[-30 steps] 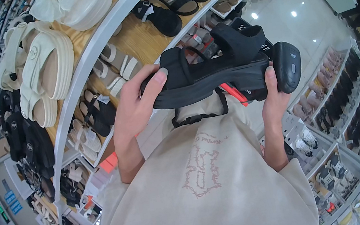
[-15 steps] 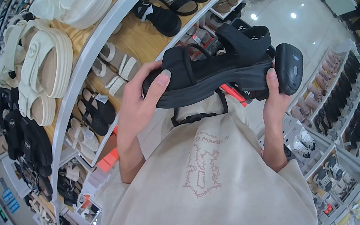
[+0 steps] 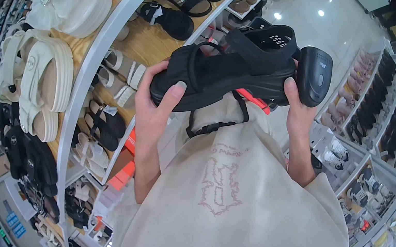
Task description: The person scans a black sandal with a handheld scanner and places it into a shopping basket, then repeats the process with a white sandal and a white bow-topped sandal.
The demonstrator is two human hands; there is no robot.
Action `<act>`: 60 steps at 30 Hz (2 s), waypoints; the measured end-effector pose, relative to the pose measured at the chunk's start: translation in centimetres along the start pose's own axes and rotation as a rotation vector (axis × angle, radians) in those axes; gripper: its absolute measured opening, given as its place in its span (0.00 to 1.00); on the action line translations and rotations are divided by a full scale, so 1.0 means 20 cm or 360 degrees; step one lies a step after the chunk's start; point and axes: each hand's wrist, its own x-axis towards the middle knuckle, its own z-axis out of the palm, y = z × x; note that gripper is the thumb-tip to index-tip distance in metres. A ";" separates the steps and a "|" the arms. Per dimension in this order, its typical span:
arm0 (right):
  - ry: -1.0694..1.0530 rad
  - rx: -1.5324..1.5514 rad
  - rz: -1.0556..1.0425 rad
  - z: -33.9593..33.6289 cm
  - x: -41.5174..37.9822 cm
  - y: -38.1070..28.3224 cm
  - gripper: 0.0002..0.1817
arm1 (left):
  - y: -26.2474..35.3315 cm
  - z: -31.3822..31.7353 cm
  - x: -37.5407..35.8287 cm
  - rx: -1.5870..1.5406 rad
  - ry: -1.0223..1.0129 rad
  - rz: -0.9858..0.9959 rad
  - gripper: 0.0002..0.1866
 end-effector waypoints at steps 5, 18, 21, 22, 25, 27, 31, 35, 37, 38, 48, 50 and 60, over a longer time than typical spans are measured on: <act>0.0124 -0.0078 0.0084 0.01 0.00 -0.03 0.28 | 0.09 0.01 -0.01 0.0508 -0.0039 0.0002 0.34; 0.0023 -0.0139 -0.0205 0.02 -0.02 -0.15 0.34 | 0.00 0.07 0.01 0.0533 -0.0028 0.0109 0.27; 0.0003 -0.0213 -0.0276 0.02 -0.02 -0.15 0.32 | 0.01 0.06 0.00 0.0396 -0.0019 0.0133 0.26; 0.0001 -0.0214 -0.0274 0.02 -0.02 -0.16 0.32 | 0.01 0.06 0.00 0.0390 -0.0041 0.0139 0.24; -0.0012 -0.0203 -0.0256 0.02 -0.02 -0.16 0.33 | 0.00 0.05 0.01 0.0448 0.0004 0.0172 0.24; -0.0018 -0.0189 -0.0227 0.01 -0.02 -0.15 0.34 | 0.00 0.05 0.00 0.0478 0.0017 0.0163 0.24; 0.0007 -0.0177 -0.0240 0.02 -0.02 -0.15 0.34 | 0.00 0.06 0.00 0.0486 0.0039 0.0176 0.24; -0.0103 0.0045 -0.0195 0.03 -0.01 -0.11 0.31 | 0.04 0.08 -0.01 0.0385 0.0107 0.0062 0.24; -0.0080 0.0201 -0.0156 0.03 -0.01 -0.06 0.30 | 0.00 0.08 -0.01 0.0371 0.0220 0.0308 0.23; -0.0060 0.0279 0.0068 0.01 0.00 -0.03 0.29 | -0.02 0.07 0.01 0.0375 0.0212 0.0310 0.23; -0.0313 0.0510 0.0458 -0.03 0.07 -0.04 0.37 | -0.04 0.00 0.03 0.0982 0.0237 0.1257 0.26; -0.0505 0.0462 0.0356 -0.05 0.10 -0.07 0.40 | -0.05 -0.04 0.03 0.0984 0.0092 0.1329 0.29; -0.0802 -0.0019 -0.0195 -0.04 0.04 -0.08 0.45 | 0.00 -0.06 -0.01 0.0442 -0.0079 0.0577 0.26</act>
